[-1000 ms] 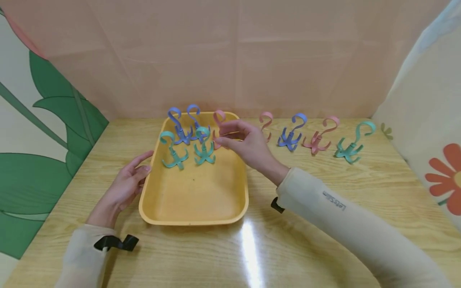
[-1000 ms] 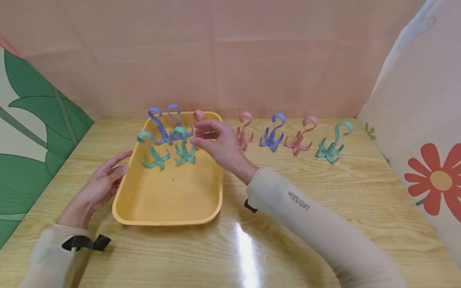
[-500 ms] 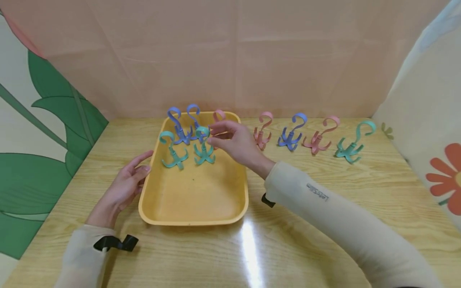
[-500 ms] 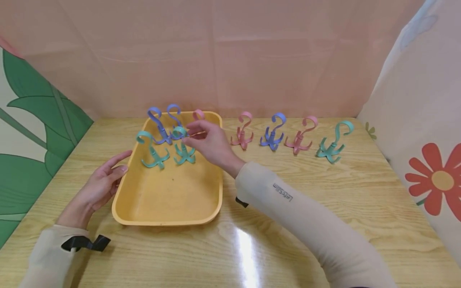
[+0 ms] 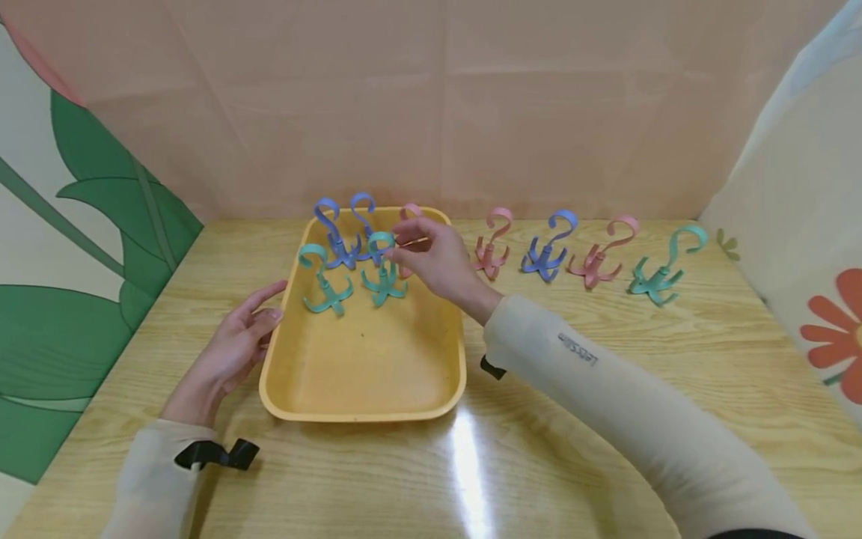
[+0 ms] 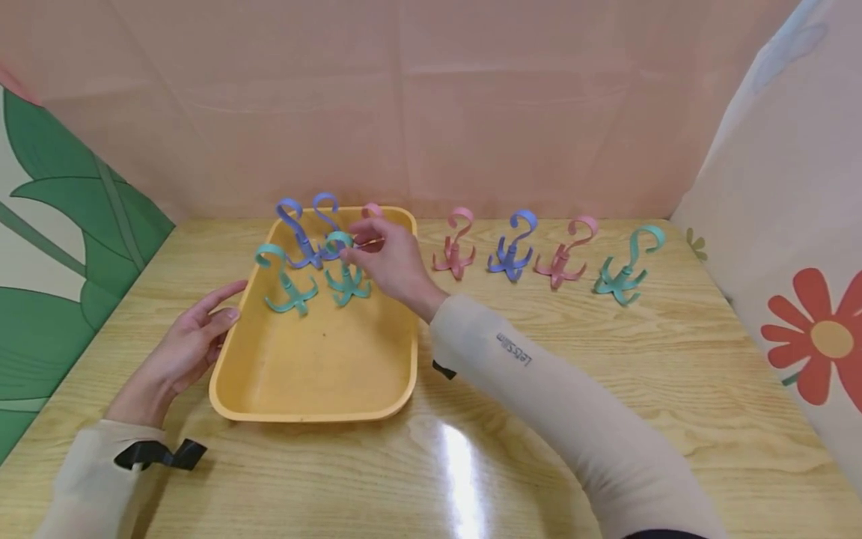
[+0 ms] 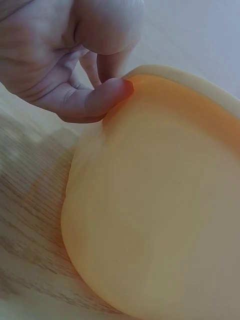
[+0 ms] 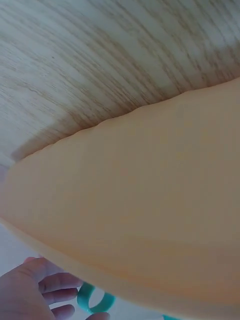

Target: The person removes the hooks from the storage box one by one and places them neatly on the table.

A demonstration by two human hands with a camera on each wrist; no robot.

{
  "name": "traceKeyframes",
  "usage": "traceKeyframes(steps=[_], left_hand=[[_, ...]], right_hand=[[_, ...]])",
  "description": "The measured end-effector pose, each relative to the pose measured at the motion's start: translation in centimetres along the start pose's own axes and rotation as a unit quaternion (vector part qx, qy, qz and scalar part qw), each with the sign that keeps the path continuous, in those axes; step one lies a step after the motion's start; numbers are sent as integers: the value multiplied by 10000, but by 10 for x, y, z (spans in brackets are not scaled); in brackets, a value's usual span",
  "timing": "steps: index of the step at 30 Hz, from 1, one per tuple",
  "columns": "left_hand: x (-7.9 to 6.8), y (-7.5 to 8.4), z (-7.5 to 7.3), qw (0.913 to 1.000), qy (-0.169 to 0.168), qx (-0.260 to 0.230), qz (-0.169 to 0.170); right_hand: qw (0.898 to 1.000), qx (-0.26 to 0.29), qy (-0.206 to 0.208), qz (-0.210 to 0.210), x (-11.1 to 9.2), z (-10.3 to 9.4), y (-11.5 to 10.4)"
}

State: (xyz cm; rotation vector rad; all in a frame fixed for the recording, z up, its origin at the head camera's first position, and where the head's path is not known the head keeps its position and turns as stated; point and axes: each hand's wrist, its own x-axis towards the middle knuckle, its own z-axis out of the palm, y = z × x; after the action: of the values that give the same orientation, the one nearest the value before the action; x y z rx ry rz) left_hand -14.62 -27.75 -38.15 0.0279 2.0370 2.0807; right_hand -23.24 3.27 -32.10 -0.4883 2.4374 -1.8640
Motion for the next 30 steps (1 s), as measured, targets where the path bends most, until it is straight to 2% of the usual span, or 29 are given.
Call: traceKeyframes(steps=[4,10,19,30], left_hand=[[0,1,0,10000,-8,-12,32],[0,2,1,10000,-13,-27,7],[0,2,1,10000,-17,8,-14],[-1,2,1,10000,13,30,-67]], right_hand=[[10000,47,13,-38,5,0,3],[9995,140,-179,-200,11,0,8],[9990,373,-225,-90,13,1,10],[9995,254,-161,-56,11,1,10]])
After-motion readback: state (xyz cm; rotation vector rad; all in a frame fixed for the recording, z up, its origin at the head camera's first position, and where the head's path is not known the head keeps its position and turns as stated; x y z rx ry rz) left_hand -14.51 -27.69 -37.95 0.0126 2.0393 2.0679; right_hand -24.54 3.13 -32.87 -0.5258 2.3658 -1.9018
